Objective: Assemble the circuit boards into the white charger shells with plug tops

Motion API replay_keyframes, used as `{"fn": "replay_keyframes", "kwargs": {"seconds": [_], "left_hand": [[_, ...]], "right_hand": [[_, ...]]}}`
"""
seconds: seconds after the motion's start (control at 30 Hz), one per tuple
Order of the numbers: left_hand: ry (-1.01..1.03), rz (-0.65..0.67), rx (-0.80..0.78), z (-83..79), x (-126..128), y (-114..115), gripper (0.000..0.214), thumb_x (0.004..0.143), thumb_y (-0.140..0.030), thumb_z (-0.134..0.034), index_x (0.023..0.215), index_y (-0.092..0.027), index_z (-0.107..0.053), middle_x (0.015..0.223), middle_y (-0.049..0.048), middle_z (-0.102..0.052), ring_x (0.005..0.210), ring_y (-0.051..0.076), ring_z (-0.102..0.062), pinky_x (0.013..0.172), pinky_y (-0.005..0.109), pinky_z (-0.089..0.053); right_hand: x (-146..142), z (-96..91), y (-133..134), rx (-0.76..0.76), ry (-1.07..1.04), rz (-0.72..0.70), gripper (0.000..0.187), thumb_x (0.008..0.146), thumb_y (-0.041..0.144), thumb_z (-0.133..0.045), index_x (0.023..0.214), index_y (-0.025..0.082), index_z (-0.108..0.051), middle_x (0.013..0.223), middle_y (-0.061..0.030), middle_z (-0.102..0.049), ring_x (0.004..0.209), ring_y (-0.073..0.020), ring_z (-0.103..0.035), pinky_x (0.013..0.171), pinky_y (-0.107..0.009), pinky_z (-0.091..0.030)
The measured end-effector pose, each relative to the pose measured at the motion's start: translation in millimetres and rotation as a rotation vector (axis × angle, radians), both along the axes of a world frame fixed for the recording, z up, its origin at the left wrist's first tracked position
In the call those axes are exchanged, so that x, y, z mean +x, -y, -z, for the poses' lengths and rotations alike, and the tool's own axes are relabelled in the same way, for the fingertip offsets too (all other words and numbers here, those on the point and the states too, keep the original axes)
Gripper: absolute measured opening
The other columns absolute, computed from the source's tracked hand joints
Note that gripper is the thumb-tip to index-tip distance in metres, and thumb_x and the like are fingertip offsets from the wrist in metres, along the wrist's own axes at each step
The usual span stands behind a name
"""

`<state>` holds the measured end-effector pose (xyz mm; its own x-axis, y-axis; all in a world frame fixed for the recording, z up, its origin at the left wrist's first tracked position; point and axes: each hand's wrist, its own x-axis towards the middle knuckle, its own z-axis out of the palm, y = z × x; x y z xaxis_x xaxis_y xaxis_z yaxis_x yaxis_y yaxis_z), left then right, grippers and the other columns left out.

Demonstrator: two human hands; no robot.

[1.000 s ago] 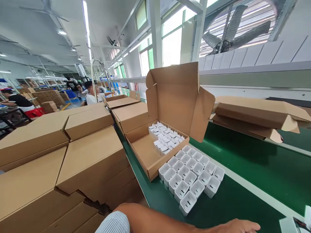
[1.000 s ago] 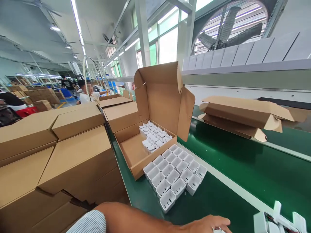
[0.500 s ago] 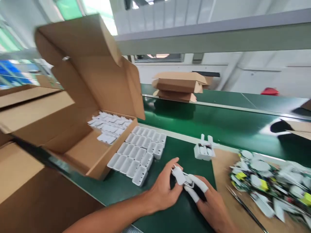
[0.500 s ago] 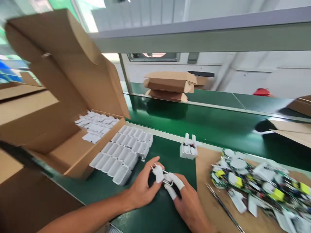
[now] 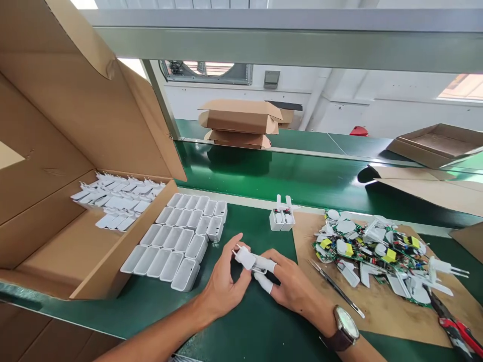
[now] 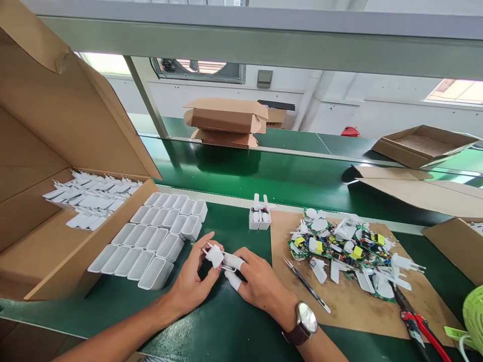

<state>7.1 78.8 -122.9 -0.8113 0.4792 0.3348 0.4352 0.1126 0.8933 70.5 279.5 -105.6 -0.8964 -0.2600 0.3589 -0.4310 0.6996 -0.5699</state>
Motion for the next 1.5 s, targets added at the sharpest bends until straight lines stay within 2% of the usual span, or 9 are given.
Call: {"fn": "replay_keyframes", "kwargs": {"seconds": [0.1, 0.23, 0.3, 0.4, 0.5, 0.6, 0.83, 1.1, 1.5], "left_hand": [[-0.007, -0.015, -0.005, -0.1, -2, -1, 0.056, 0.100, -0.022, -0.052, 0.151, -0.027, -0.032, 0.115, 0.0072, -0.063, 0.105, 0.022, -0.067, 0.097, 0.044, -0.057], [0.004, -0.061, -0.054, -1.2, -3, -1, 0.056, 0.099, -0.024, -0.054, 0.151, -0.026, -0.034, 0.110, 0.0062, -0.062, 0.097, 0.021, -0.067, 0.093, 0.043, -0.059], [-0.003, -0.088, -0.074, -0.6, -2, -1, 0.063, 0.096, -0.029, -0.061, 0.152, -0.027, -0.033, 0.112, 0.0063, -0.062, 0.101, 0.023, -0.068, 0.095, 0.046, -0.058], [-0.124, -0.059, -0.087, 2.0, 1, -2, 0.087, 0.084, -0.033, -0.079, 0.155, -0.027, -0.029, 0.126, 0.0104, -0.061, 0.116, 0.030, -0.066, 0.101, 0.051, -0.056], [-0.298, -0.030, -0.059, 4.0, 4, -4, 0.080, 0.089, -0.024, -0.072, 0.156, -0.028, -0.028, 0.134, 0.0137, -0.060, 0.121, 0.030, -0.065, 0.101, 0.051, -0.056], [-0.400, -0.032, -0.012, 3.4, 4, -5, 0.072, 0.094, -0.018, -0.063, 0.156, -0.027, -0.029, 0.134, 0.0143, -0.062, 0.120, 0.028, -0.065, 0.100, 0.049, -0.057], [-0.406, -0.022, -0.011, -0.5, 2, -4, 0.072, 0.094, -0.018, -0.065, 0.156, -0.027, -0.030, 0.136, 0.0150, -0.062, 0.124, 0.029, -0.065, 0.102, 0.049, -0.057], [-0.375, 0.012, -0.011, 0.4, 2, -4, 0.071, 0.093, -0.017, -0.066, 0.156, -0.027, -0.032, 0.139, 0.0146, -0.061, 0.127, 0.028, -0.063, 0.105, 0.046, -0.056], [-0.389, 0.051, 0.004, 2.4, 1, -3, 0.074, 0.095, -0.015, -0.064, 0.159, -0.027, -0.028, 0.142, 0.0155, -0.061, 0.131, 0.028, -0.063, 0.109, 0.049, -0.054]], "right_hand": [[1, 4.5, 0, -0.090, 0.030, 0.037, 0.030, 0.100, 0.025, -0.059, 0.130, 0.027, -0.063, 0.110, -0.0087, -0.071, 0.091, -0.0224, -0.071, 0.080, -0.035, -0.060], [3, 8.8, 3, -0.210, 0.048, 0.015, 0.030, 0.101, 0.024, -0.057, 0.129, 0.030, -0.067, 0.120, -0.0094, -0.071, 0.103, -0.0239, -0.070, 0.090, -0.038, -0.059], [1, 9.2, 6, -0.399, 0.086, 0.074, 0.027, 0.100, 0.031, -0.060, 0.126, 0.030, -0.069, 0.122, -0.0097, -0.071, 0.106, -0.0244, -0.070, 0.092, -0.039, -0.059], [-1, 5.4, 13, -0.856, 0.325, 0.174, 0.034, 0.094, 0.048, -0.069, 0.121, 0.028, -0.071, 0.119, -0.0090, -0.074, 0.104, -0.0258, -0.071, 0.091, -0.042, -0.060], [-1, -1.2, 19, -1.200, 0.606, 0.134, 0.047, 0.089, 0.058, -0.072, 0.119, 0.022, -0.072, 0.112, -0.0099, -0.076, 0.097, -0.0279, -0.074, 0.091, -0.048, -0.060], [0, -5.9, 23, -1.340, 0.687, 0.074, 0.053, 0.087, 0.060, -0.075, 0.118, 0.018, -0.072, 0.109, -0.0131, -0.077, 0.094, -0.0304, -0.076, 0.094, -0.053, -0.058], [-1, -7.9, 25, -1.359, 0.715, 0.073, 0.048, 0.088, 0.055, -0.075, 0.117, 0.018, -0.072, 0.103, -0.0127, -0.078, 0.088, -0.0295, -0.077, 0.095, -0.055, -0.057], [-2, -4.0, 25, -1.382, 0.708, 0.091, 0.047, 0.086, 0.054, -0.076, 0.117, 0.018, -0.072, 0.106, -0.0130, -0.078, 0.096, -0.0313, -0.077, 0.097, -0.055, -0.056], [-1, -8.3, 26, -1.378, 0.701, 0.097, 0.044, 0.086, 0.053, -0.077, 0.114, 0.019, -0.072, 0.108, -0.0124, -0.077, 0.104, -0.0326, -0.075, 0.099, -0.055, -0.055]]}}
